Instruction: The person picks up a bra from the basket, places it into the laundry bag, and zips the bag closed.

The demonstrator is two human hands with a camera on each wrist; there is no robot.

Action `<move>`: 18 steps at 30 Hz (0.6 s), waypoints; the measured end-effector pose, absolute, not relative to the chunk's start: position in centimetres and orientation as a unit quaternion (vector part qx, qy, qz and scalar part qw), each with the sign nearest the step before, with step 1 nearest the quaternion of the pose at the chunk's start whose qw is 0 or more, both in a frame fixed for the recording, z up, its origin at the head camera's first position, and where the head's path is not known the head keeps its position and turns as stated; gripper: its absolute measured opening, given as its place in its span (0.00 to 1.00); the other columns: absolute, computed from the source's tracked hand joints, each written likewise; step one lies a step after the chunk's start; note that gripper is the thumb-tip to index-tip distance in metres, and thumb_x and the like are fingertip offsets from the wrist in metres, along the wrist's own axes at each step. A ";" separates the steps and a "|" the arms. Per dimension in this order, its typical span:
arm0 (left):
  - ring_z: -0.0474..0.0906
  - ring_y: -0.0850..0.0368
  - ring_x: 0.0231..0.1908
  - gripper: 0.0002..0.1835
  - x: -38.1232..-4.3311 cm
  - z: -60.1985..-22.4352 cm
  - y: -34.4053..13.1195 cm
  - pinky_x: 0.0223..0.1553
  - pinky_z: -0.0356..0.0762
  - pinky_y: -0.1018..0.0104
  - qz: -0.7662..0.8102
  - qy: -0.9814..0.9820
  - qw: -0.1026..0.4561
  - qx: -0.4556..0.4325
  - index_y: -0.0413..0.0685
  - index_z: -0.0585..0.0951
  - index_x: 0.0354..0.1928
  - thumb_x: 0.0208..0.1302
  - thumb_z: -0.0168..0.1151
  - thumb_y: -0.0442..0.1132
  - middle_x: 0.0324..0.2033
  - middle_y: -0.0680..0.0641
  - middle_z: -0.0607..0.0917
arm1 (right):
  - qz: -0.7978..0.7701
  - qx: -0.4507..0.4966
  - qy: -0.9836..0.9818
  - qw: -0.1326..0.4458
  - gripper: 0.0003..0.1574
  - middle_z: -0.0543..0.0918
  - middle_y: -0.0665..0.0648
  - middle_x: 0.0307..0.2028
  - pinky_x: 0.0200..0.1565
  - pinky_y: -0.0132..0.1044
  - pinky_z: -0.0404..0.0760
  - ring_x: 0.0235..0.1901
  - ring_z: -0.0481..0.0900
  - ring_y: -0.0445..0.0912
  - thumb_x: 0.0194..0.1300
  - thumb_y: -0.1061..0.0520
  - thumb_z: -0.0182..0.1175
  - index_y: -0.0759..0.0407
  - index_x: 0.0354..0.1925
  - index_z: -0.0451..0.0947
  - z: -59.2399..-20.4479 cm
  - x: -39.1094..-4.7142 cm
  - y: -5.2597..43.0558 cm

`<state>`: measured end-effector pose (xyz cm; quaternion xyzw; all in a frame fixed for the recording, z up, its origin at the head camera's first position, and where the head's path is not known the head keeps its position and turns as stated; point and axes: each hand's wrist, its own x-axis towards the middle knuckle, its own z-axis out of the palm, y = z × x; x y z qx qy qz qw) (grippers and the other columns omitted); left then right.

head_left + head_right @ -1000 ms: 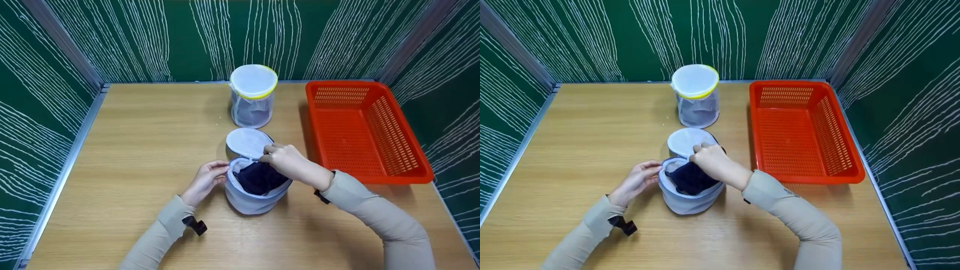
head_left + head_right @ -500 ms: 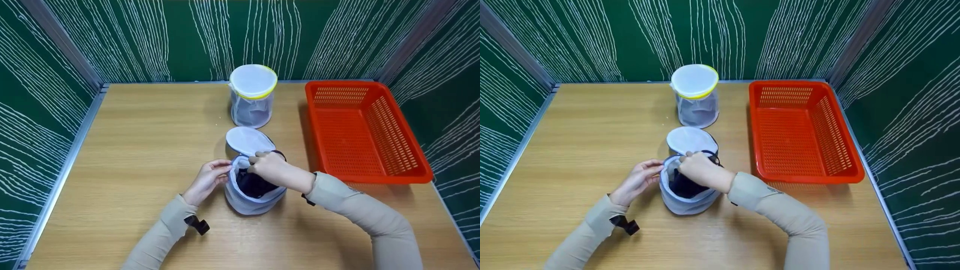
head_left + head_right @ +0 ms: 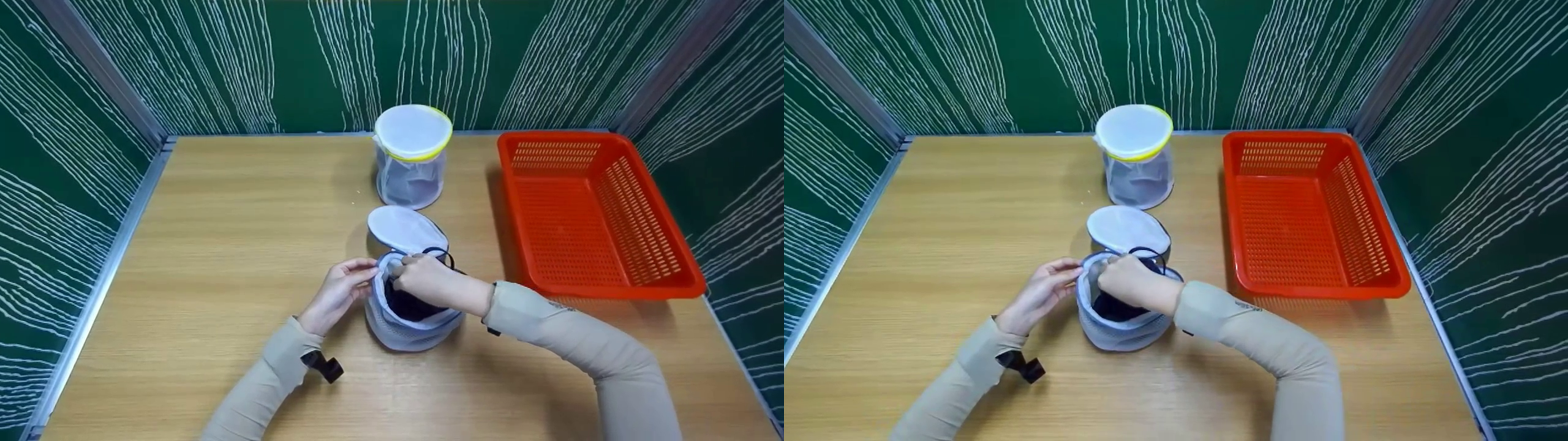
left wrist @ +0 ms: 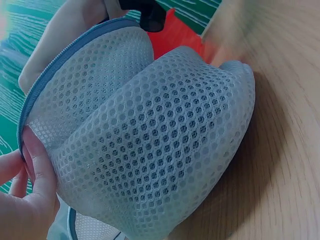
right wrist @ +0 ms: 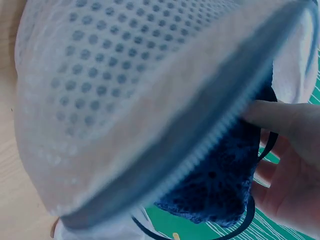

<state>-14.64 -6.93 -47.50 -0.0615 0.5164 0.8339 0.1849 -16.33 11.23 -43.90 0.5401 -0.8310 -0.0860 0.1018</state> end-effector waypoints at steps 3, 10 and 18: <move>0.75 0.61 0.26 0.09 -14.7 -47.5 -7.1 0.28 0.73 0.71 0.837 0.514 0.181 -0.056 0.42 0.78 0.31 0.57 0.51 0.23 0.26 0.49 0.80 | -0.083 0.543 -0.830 0.099 0.10 0.77 0.49 0.27 0.26 0.35 0.74 0.29 0.74 0.46 0.49 0.63 0.57 0.50 0.24 0.82 -44.1 -16.4 11.0; 0.76 0.61 0.27 0.11 -14.8 -47.8 -7.3 0.29 0.75 0.71 0.848 0.500 0.171 -0.041 0.43 0.78 0.30 0.56 0.49 0.21 0.26 0.49 0.80 | -0.070 0.545 -0.827 0.115 0.10 0.77 0.50 0.26 0.24 0.36 0.75 0.28 0.75 0.45 0.49 0.63 0.55 0.50 0.23 0.81 -44.8 -16.8 10.9; 0.76 0.61 0.26 0.11 -14.6 -47.9 -7.5 0.28 0.75 0.72 0.843 0.508 0.170 -0.043 0.42 0.77 0.30 0.56 0.50 0.21 0.25 0.49 0.81 | 0.062 0.556 -0.822 0.110 0.11 0.81 0.50 0.30 0.33 0.36 0.75 0.33 0.76 0.46 0.46 0.67 0.58 0.55 0.30 0.81 -44.5 -17.1 11.7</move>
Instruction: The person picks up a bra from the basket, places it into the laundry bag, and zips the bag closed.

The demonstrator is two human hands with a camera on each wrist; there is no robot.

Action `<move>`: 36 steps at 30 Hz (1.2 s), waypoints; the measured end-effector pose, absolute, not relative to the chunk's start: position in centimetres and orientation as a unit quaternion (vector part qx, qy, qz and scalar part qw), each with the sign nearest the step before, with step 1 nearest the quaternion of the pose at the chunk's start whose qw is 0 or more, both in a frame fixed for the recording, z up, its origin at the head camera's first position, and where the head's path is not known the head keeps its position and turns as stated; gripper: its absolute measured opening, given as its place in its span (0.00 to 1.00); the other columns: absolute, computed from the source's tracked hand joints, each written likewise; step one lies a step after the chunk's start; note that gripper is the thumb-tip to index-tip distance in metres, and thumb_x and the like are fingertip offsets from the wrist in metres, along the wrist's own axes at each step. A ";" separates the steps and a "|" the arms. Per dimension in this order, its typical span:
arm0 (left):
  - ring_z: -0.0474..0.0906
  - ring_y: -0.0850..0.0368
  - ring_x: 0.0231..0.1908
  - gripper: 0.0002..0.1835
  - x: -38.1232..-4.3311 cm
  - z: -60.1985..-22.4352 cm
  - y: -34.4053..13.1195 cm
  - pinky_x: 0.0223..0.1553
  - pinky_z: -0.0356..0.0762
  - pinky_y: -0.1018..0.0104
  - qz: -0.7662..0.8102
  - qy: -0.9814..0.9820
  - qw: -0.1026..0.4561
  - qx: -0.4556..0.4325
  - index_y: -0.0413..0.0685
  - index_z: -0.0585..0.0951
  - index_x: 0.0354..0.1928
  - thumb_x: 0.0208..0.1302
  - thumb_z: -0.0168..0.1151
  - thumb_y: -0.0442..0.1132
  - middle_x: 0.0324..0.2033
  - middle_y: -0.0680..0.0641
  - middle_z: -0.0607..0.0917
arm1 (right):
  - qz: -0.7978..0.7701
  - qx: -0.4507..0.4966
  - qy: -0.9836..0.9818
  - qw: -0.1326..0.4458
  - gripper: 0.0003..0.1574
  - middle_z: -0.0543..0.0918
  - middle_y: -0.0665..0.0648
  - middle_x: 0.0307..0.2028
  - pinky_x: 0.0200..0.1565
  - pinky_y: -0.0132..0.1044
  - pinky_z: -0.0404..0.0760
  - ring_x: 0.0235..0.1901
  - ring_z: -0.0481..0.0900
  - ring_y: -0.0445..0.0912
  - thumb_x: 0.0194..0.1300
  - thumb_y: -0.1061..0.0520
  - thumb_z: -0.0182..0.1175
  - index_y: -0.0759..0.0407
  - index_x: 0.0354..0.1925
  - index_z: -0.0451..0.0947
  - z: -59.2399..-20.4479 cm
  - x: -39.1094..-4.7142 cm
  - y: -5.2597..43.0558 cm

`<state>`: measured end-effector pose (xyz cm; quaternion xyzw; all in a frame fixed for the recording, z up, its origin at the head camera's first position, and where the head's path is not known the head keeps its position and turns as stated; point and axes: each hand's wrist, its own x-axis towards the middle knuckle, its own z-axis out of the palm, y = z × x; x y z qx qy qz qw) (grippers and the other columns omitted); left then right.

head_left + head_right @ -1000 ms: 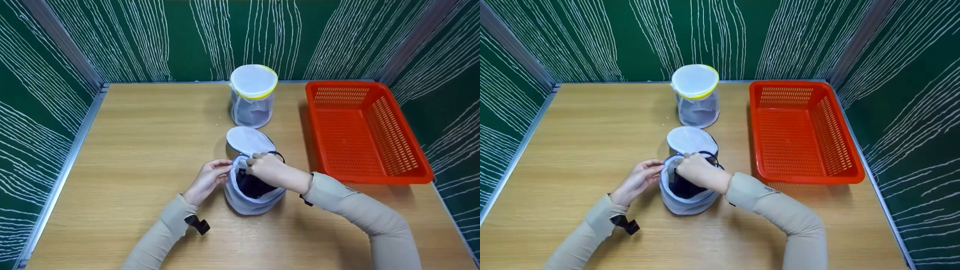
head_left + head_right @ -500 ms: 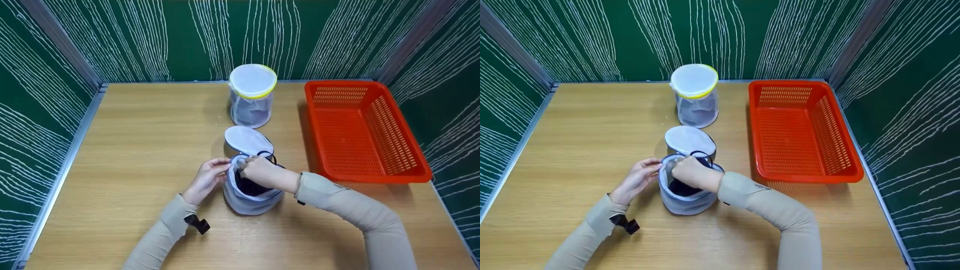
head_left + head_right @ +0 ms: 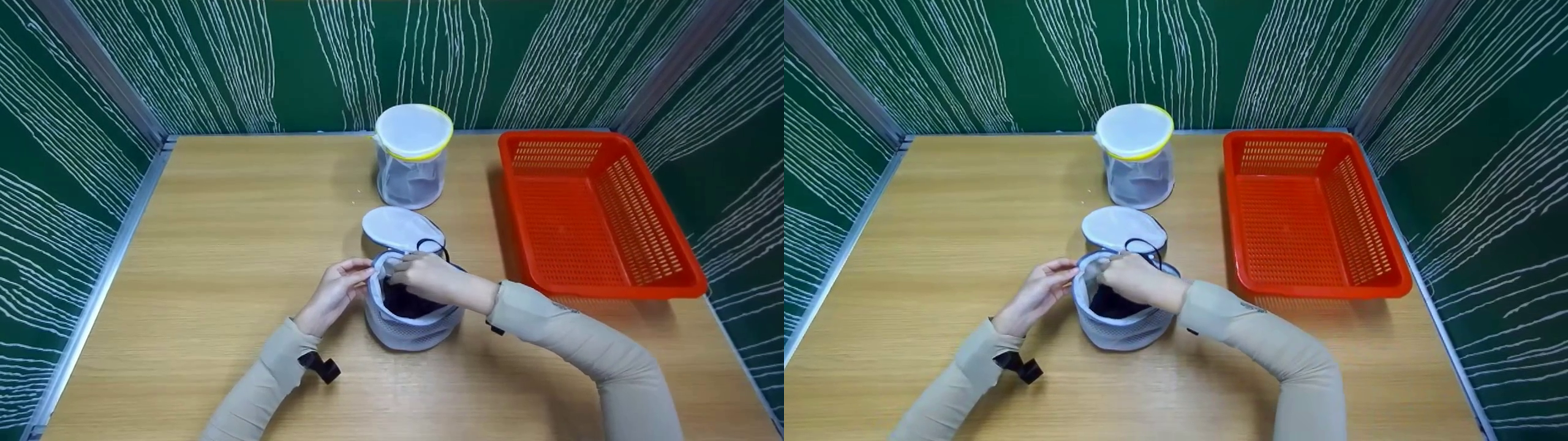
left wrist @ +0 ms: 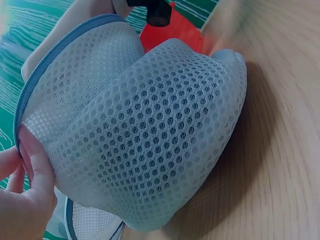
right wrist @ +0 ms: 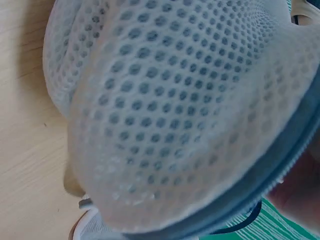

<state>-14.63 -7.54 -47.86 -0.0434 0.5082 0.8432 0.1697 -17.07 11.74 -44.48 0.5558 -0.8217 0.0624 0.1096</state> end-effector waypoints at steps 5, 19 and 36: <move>0.76 0.60 0.26 0.10 -14.6 -47.9 -7.7 0.28 0.75 0.71 0.842 0.508 0.178 -0.036 0.41 0.77 0.31 0.56 0.50 0.22 0.26 0.49 0.81 | 0.172 0.556 -0.810 0.076 0.14 0.82 0.53 0.32 0.40 0.36 0.76 0.35 0.77 0.47 0.45 0.67 0.62 0.60 0.35 0.80 -43.4 -17.1 12.7; 0.75 0.61 0.25 0.11 -14.7 -48.2 -8.0 0.27 0.73 0.72 0.838 0.512 0.183 -0.033 0.43 0.77 0.31 0.57 0.50 0.22 0.25 0.50 0.80 | 0.295 0.396 -0.869 0.031 0.29 0.74 0.64 0.47 0.50 0.49 0.70 0.48 0.71 0.56 0.49 0.59 0.66 0.65 0.50 0.72 -42.0 -18.7 16.2; 0.76 0.62 0.28 0.10 -14.4 -48.4 -7.9 0.29 0.73 0.73 0.843 0.506 0.178 -0.028 0.43 0.77 0.31 0.56 0.50 0.22 0.27 0.50 0.80 | 0.276 0.466 -0.840 -0.018 0.15 0.82 0.60 0.38 0.44 0.40 0.77 0.42 0.78 0.50 0.51 0.72 0.59 0.67 0.41 0.79 -44.3 -17.9 15.7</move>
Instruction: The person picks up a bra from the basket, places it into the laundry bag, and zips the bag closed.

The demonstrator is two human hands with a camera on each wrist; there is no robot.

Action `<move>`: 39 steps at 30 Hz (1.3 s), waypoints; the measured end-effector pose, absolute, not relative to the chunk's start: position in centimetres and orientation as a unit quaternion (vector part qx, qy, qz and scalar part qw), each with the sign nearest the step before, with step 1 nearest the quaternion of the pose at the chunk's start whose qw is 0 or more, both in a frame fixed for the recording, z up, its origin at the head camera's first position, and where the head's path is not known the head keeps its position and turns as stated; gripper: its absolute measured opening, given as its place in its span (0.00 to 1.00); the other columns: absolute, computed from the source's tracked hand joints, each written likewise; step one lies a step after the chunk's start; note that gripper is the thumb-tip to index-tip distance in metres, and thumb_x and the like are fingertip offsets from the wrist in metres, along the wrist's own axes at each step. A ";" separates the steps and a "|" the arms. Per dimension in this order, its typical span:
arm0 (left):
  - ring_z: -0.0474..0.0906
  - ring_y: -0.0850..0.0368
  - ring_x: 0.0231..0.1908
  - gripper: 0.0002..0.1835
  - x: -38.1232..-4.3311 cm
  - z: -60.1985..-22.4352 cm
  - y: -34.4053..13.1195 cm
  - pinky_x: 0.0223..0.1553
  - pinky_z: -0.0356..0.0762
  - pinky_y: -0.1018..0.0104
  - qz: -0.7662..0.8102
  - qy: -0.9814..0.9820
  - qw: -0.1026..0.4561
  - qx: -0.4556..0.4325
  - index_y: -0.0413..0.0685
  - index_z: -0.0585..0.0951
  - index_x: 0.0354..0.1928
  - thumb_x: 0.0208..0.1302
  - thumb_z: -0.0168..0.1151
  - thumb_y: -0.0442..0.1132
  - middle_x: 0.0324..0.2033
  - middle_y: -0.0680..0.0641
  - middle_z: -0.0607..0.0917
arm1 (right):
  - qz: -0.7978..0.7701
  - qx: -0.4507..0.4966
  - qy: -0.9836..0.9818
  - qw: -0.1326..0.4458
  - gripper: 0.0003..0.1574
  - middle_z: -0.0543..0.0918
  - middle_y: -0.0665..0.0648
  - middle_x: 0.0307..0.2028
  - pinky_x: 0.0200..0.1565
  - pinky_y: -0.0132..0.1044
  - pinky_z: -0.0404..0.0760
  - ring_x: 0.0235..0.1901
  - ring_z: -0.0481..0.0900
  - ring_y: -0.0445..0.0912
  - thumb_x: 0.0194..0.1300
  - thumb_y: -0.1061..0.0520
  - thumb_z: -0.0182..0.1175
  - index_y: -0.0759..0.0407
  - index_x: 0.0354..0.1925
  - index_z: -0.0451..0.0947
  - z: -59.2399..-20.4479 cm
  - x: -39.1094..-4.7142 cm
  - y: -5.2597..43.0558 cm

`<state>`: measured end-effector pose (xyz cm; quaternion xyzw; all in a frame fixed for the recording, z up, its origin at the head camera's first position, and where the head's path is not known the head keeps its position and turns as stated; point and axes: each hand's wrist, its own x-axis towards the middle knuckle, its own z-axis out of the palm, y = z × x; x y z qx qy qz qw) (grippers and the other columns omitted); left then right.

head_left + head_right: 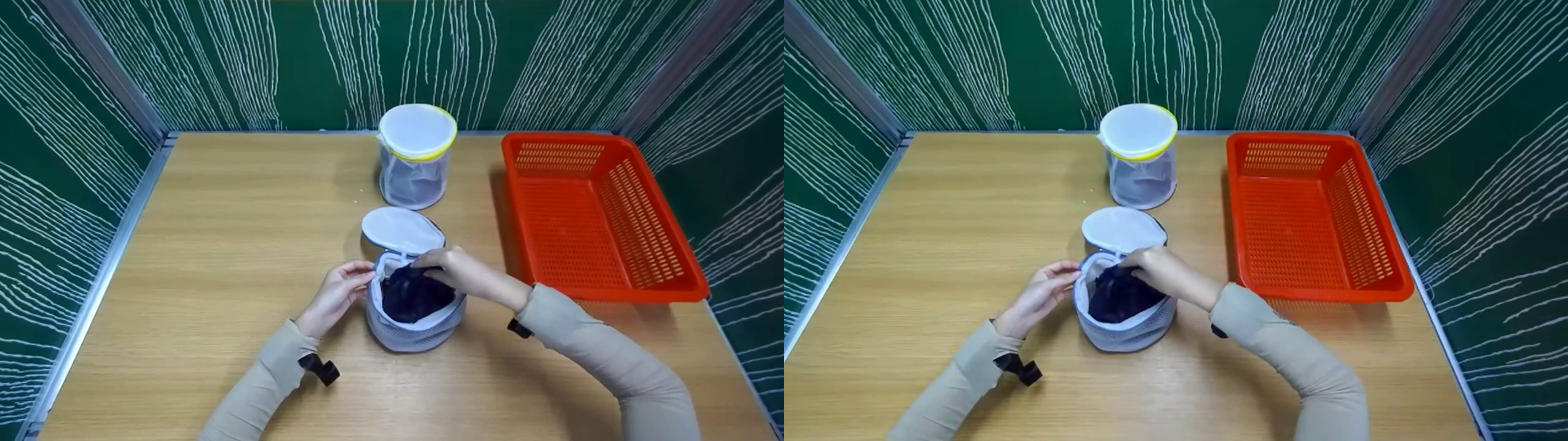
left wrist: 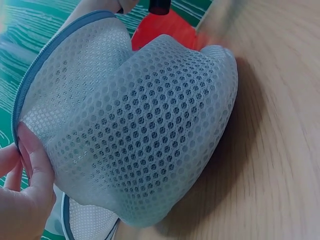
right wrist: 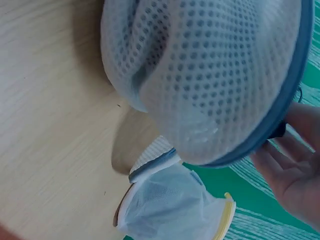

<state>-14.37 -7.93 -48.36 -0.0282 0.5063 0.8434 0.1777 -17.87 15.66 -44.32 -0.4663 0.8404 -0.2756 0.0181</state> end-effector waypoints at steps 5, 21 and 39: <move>0.75 0.63 0.27 0.11 -14.5 -48.5 -7.7 0.28 0.72 0.73 0.840 0.513 0.173 -0.030 0.44 0.78 0.30 0.56 0.51 0.21 0.26 0.50 0.80 | -0.228 -0.500 0.835 0.023 0.14 0.82 0.59 0.37 0.44 0.39 0.77 0.40 0.79 0.50 0.52 0.73 0.55 0.67 0.38 0.80 -44.3 -17.4 14.6; 0.75 0.63 0.27 0.17 -14.2 -47.6 -8.0 0.28 0.73 0.74 0.864 0.476 0.163 0.012 0.46 0.78 0.29 0.56 0.46 0.18 0.25 0.51 0.79 | -0.025 -0.560 0.826 -0.061 0.14 0.81 0.49 0.28 0.31 0.34 0.75 0.31 0.76 0.45 0.52 0.68 0.53 0.55 0.31 0.82 -45.5 -16.7 12.5; 0.75 0.61 0.28 0.15 -13.9 -47.2 -8.5 0.31 0.74 0.73 0.855 0.489 0.174 0.005 0.45 0.79 0.30 0.56 0.48 0.19 0.27 0.49 0.79 | -0.100 -0.523 0.846 0.013 0.14 0.81 0.57 0.38 0.41 0.41 0.77 0.40 0.78 0.50 0.54 0.67 0.57 0.64 0.42 0.78 -44.9 -17.4 13.7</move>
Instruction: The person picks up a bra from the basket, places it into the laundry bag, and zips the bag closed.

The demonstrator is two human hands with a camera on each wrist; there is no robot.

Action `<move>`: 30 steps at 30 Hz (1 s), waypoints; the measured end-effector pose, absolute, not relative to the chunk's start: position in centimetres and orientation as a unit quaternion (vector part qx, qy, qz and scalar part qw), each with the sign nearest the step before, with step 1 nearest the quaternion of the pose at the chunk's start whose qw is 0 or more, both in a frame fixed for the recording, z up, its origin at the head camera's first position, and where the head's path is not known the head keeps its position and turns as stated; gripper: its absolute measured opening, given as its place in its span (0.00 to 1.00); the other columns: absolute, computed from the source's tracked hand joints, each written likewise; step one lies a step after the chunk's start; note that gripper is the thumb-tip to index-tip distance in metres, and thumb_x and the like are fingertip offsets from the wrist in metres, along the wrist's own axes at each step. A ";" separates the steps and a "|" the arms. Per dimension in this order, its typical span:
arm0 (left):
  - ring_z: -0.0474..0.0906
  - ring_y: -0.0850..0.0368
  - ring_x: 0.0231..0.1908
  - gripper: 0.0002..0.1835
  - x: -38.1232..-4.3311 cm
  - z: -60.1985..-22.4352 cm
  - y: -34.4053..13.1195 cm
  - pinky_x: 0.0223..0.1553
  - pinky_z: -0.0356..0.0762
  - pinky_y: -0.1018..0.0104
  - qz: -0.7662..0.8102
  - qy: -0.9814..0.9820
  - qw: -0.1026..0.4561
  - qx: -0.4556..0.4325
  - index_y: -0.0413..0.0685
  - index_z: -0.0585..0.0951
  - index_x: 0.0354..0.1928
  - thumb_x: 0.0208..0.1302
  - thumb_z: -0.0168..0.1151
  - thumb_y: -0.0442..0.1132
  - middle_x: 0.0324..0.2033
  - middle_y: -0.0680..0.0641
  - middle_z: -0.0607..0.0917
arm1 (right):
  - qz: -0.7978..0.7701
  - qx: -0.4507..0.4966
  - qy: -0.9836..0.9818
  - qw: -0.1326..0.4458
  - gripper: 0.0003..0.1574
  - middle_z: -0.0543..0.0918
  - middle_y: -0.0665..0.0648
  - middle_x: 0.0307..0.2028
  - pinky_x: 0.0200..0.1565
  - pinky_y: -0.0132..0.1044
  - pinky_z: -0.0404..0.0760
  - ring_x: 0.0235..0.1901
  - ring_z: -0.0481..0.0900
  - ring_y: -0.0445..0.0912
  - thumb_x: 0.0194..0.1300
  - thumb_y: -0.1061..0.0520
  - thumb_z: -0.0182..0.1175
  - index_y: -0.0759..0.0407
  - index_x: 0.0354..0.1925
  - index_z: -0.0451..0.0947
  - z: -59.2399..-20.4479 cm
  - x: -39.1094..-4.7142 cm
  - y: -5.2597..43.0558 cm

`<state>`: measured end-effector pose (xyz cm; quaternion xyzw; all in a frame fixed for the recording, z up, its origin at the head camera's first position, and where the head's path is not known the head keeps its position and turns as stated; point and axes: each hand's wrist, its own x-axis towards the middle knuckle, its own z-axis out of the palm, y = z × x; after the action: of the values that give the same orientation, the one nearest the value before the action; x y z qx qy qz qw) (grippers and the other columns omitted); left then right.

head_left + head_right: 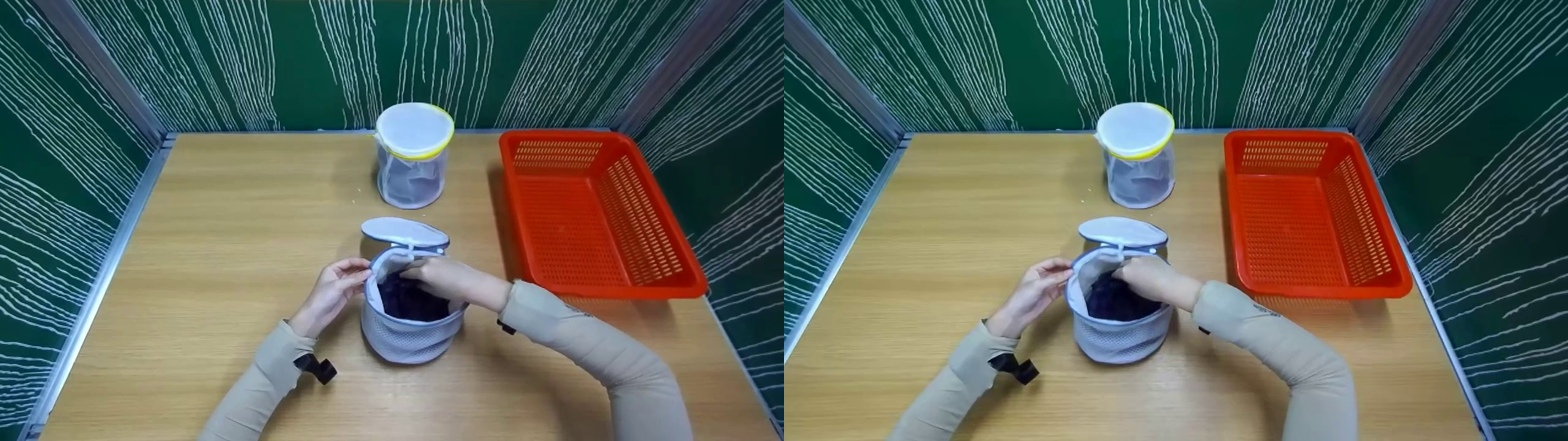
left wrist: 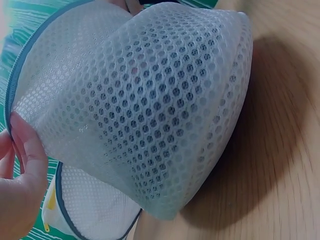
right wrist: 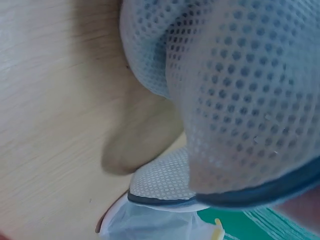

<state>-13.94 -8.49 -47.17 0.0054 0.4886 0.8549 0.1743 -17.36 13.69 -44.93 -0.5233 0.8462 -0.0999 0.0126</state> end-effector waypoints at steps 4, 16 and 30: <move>0.75 0.61 0.29 0.14 -13.9 -47.2 -8.6 0.31 0.74 0.73 0.852 0.494 0.174 0.006 0.44 0.79 0.30 0.56 0.49 0.20 0.29 0.48 0.78 | -0.149 -0.504 0.850 0.032 0.20 0.80 0.60 0.42 0.45 0.43 0.76 0.44 0.77 0.52 0.53 0.64 0.61 0.66 0.46 0.75 -44.2 -17.1 14.5; 0.76 0.61 0.29 0.11 -14.2 -47.2 -9.1 0.31 0.75 0.71 0.839 0.512 0.186 -0.003 0.43 0.78 0.32 0.56 0.50 0.21 0.28 0.48 0.80 | -0.286 -0.428 0.856 -0.031 0.14 0.82 0.58 0.36 0.39 0.39 0.78 0.37 0.79 0.47 0.55 0.63 0.60 0.65 0.42 0.78 -43.5 -17.0 16.8; 0.74 0.59 0.24 0.01 -16.3 -46.9 -10.0 0.28 0.76 0.70 0.784 0.583 0.214 -0.023 0.41 0.76 0.30 0.57 0.55 0.30 0.24 0.48 0.78 | -0.535 -0.048 0.844 0.007 0.16 0.79 0.70 0.39 0.31 0.29 0.77 0.33 0.78 0.49 0.58 0.66 0.51 0.74 0.45 0.74 -44.6 -19.2 18.4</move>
<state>-16.32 -9.96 -46.87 -0.0226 0.5827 0.7836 0.2140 -19.16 18.39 -44.63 -0.0483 0.8435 -0.5348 0.0068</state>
